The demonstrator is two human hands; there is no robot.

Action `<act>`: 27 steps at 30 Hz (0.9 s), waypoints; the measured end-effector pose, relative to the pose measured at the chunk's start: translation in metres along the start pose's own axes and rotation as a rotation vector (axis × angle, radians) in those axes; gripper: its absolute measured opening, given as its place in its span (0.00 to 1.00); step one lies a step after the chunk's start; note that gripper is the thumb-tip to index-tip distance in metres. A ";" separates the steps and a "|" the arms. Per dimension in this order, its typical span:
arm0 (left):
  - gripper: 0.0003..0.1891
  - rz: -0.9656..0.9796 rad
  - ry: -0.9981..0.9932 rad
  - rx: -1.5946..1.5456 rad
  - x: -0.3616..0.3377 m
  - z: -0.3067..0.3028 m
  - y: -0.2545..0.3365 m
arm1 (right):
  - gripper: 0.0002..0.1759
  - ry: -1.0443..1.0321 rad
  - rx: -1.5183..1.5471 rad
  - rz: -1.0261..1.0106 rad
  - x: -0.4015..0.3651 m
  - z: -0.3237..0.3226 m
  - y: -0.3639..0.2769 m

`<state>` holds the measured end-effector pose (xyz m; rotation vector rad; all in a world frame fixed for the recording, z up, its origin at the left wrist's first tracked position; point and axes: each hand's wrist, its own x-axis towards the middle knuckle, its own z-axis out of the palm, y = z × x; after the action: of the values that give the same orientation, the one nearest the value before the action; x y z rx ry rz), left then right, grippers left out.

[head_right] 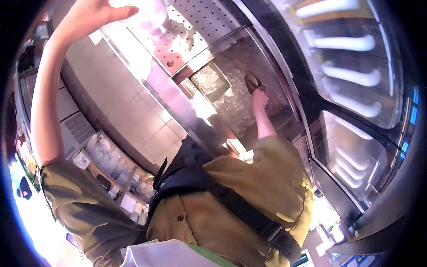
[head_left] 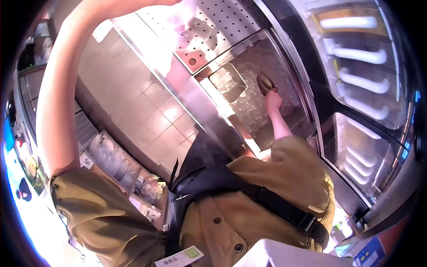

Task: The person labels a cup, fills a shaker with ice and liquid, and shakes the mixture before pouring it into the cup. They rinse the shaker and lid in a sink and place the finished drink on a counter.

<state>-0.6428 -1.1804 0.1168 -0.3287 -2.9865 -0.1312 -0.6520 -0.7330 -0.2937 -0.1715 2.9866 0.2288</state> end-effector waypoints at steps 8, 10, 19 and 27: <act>0.45 -0.069 -0.243 -0.255 0.004 -0.015 -0.003 | 0.14 -0.299 0.450 -0.123 0.056 0.031 -0.067; 0.45 -0.041 -0.237 -0.200 0.004 -0.010 -0.006 | 0.15 -0.554 0.877 0.041 0.058 0.024 -0.048; 0.47 -0.172 -0.261 -0.075 0.009 -0.014 0.006 | 0.17 -0.362 0.973 -0.110 0.023 -0.093 0.009; 0.47 -0.001 -0.120 -0.093 0.008 0.010 -0.025 | 0.15 -0.317 1.062 -0.264 0.010 -0.248 -0.005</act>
<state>-0.6569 -1.2020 0.1059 -0.3570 -3.1051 -0.2606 -0.6939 -0.7788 -0.0529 -0.3415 2.3368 -1.1876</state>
